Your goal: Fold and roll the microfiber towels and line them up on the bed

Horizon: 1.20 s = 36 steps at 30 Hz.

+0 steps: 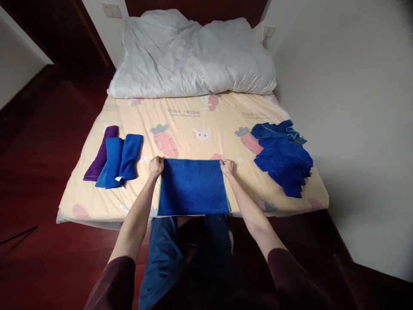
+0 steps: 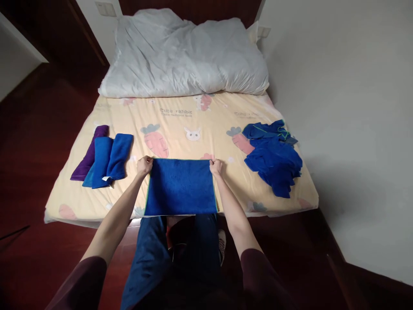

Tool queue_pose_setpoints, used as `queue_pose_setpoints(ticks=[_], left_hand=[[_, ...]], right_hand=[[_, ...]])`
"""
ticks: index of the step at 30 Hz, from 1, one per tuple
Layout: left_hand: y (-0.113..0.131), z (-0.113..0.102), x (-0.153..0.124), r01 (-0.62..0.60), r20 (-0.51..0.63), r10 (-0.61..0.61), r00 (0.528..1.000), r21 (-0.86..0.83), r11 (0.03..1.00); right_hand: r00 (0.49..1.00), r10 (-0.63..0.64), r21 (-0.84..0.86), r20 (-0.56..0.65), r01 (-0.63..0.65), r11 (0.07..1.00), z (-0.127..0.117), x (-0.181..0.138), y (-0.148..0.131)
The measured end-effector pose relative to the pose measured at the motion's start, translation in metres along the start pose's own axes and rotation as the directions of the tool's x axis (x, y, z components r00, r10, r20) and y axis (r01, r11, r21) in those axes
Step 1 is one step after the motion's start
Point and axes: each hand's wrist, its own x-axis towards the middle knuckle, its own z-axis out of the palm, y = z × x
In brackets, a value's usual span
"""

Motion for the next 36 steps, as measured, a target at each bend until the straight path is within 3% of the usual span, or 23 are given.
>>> queue_pose_setpoints(ticks=[2,6,12,16,21,27,32,34,36], left_hand=[[0.0,-0.001,0.006,-0.077,-0.002,0.077,0.997,0.021,0.997],[0.004,-0.008,0.02,-0.19,0.139,0.181,0.974,0.054,0.98],[0.009,-0.025,0.034,-0.194,0.247,0.176,0.953,0.053,0.98],[-0.001,-0.031,0.032,-0.169,0.288,0.167,0.943,-0.017,0.985],[-0.01,-0.029,0.027,-0.093,0.21,0.114,0.971,-0.108,0.99],[0.011,-0.021,0.043,-0.028,0.043,0.035,0.998,-0.143,0.989],[0.03,-0.01,0.043,-0.052,-0.06,0.048,0.997,-0.074,0.996],[0.038,0.001,0.027,-0.16,-0.14,0.161,0.977,0.014,0.987],[0.049,0.017,0.002,-0.36,-0.117,0.371,0.921,0.105,0.927]], right_hand=[[0.999,-0.001,0.026,0.037,0.0,1.0,0.0,0.005,-0.006],[0.991,-0.026,0.119,0.135,0.01,0.993,-0.001,0.015,-0.016],[0.968,-0.024,0.263,0.251,-0.044,0.964,-0.005,0.023,-0.013],[0.967,0.02,0.33,0.253,-0.105,0.938,-0.009,0.026,-0.002],[0.986,0.059,0.422,0.153,-0.119,0.899,-0.011,0.035,0.003],[0.99,0.139,0.493,-0.013,-0.114,0.862,0.003,0.061,-0.01],[0.992,0.105,0.346,-0.069,-0.075,0.935,0.013,0.066,-0.027],[0.992,-0.006,0.166,-0.126,0.027,0.986,0.015,0.051,-0.035],[0.964,-0.231,-0.045,-0.131,0.227,0.973,0.02,0.025,-0.046]])
